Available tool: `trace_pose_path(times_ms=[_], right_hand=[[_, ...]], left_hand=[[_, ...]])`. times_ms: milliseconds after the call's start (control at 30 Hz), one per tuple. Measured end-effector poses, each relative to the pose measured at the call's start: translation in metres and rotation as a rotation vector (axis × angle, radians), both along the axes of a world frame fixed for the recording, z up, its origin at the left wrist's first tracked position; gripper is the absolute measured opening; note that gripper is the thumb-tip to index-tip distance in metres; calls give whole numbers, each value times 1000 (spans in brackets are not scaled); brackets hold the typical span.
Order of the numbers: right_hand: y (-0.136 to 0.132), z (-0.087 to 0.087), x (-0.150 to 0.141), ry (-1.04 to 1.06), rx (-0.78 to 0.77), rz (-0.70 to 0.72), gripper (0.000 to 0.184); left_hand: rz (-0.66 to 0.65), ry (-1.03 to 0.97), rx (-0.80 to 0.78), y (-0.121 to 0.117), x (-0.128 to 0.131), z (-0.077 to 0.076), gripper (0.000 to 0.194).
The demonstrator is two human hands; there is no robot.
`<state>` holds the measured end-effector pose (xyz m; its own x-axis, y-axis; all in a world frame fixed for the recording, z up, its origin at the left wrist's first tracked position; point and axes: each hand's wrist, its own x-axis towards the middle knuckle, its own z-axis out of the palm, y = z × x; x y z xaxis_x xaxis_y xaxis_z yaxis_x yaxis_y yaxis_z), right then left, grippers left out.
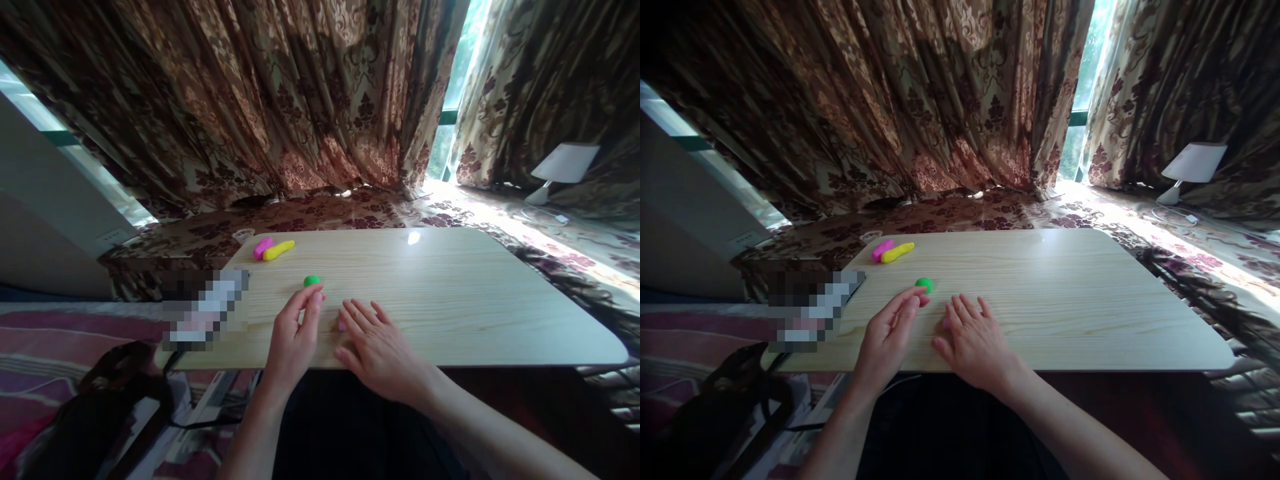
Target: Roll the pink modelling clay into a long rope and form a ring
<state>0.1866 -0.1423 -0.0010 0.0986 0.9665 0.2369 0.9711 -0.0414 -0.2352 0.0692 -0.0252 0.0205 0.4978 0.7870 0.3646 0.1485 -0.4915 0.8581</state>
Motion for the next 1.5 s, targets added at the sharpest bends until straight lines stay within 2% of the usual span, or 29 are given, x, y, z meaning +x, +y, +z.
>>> trace_pose_path(times_ms=[67,133,267,333,467,533,733,800,900,967,1033,1167,1233,1333,1400,1500], right_hand=[[18,1,7,-4,4,-64,57],[18,1,7,-3,12,-69,56],[-18,-1,-5,4,22,61,58],[-23,-1,-7,3,19,84,59],[10,0,6,-9,1,-32,56],[17,1,9,-15,-2,-65,56],[-33,-1,-6,-5,-16,118,58],[-26,0,-3,-6,-17,95,58],[9,1,9,-19,-9,-15,57],[22,1,13,-25,-7,-53,55],[13,-1,10,-26,5,-12,56],[-24,-6,-2,-21,16,113,59],[-20,-6,0,-17,15,94,60],[11,-4,10,-25,23,-6,59],[22,-3,13,-28,18,-48,58],[-1,-6,5,-32,24,35,59]], left_hand=[[-18,15,17,-2,-2,3,30],[-3,22,30,1,-6,6,30],[50,15,31,8,-8,3,33],[36,-2,24,7,-4,0,33],[-30,19,36,-2,2,3,30],[-23,28,56,-3,-2,6,29],[31,-4,23,5,-6,4,30],[8,8,27,2,-1,2,30],[-31,46,55,-4,1,3,29],[-29,58,72,-4,-4,5,29],[-4,51,72,-1,-9,6,29],[23,25,42,2,-7,0,29],[7,29,35,-2,-3,-3,28],[-25,60,48,-7,-3,-2,27],[-19,72,62,-6,-8,1,27],[23,61,63,0,-15,4,28]])
